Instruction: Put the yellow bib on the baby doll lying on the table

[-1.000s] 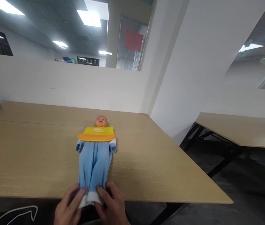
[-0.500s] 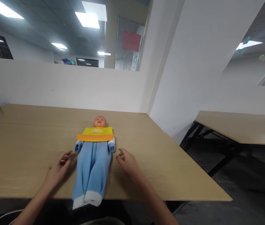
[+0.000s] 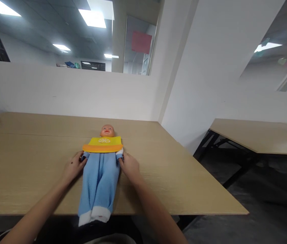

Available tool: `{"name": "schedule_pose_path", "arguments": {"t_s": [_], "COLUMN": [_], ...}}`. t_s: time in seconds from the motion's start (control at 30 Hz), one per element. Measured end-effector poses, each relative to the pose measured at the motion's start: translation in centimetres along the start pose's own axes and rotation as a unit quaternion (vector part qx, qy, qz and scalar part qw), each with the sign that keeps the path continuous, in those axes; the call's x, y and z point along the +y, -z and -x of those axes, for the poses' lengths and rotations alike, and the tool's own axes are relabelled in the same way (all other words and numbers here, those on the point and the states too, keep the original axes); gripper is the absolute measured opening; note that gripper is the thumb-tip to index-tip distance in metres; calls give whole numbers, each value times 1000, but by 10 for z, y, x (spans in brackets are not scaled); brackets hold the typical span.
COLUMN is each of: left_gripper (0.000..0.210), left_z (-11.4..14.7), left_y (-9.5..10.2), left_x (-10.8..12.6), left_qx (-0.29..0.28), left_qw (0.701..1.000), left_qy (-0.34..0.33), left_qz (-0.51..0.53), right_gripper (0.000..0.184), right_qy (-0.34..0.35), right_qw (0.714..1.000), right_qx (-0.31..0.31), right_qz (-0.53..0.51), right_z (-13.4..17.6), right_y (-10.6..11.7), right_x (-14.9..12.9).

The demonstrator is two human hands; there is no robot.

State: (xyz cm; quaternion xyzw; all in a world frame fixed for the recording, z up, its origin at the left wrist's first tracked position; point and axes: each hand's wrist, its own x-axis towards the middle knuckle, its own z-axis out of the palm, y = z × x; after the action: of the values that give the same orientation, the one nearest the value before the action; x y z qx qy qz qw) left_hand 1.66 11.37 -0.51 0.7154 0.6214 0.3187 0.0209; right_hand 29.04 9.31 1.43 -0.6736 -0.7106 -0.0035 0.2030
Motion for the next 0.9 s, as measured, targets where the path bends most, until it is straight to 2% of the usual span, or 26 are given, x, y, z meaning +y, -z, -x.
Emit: {"name": "schedule_pose_path", "arguments": {"t_s": [0.27,0.4,0.9], "left_gripper": [27,28,30], "left_z": [-3,-2,0], "left_y": [-4,-3,-1], "left_x": [13,15,15], "left_qx": [0,5,20], "left_qw": [992,991,992], "left_qy": [6,1,-2], "left_qz": [-127,-133,-121], "right_gripper": [26,25,28], "right_qy": [-7,-23,-47], "right_qw": [998,995,994], "right_qx": [-13,-11,-7], "right_qz": [58,93,98], "right_z": [-12,-12,-11], "right_y": [0,3,2], "right_x": [-6,-10,-16]}}
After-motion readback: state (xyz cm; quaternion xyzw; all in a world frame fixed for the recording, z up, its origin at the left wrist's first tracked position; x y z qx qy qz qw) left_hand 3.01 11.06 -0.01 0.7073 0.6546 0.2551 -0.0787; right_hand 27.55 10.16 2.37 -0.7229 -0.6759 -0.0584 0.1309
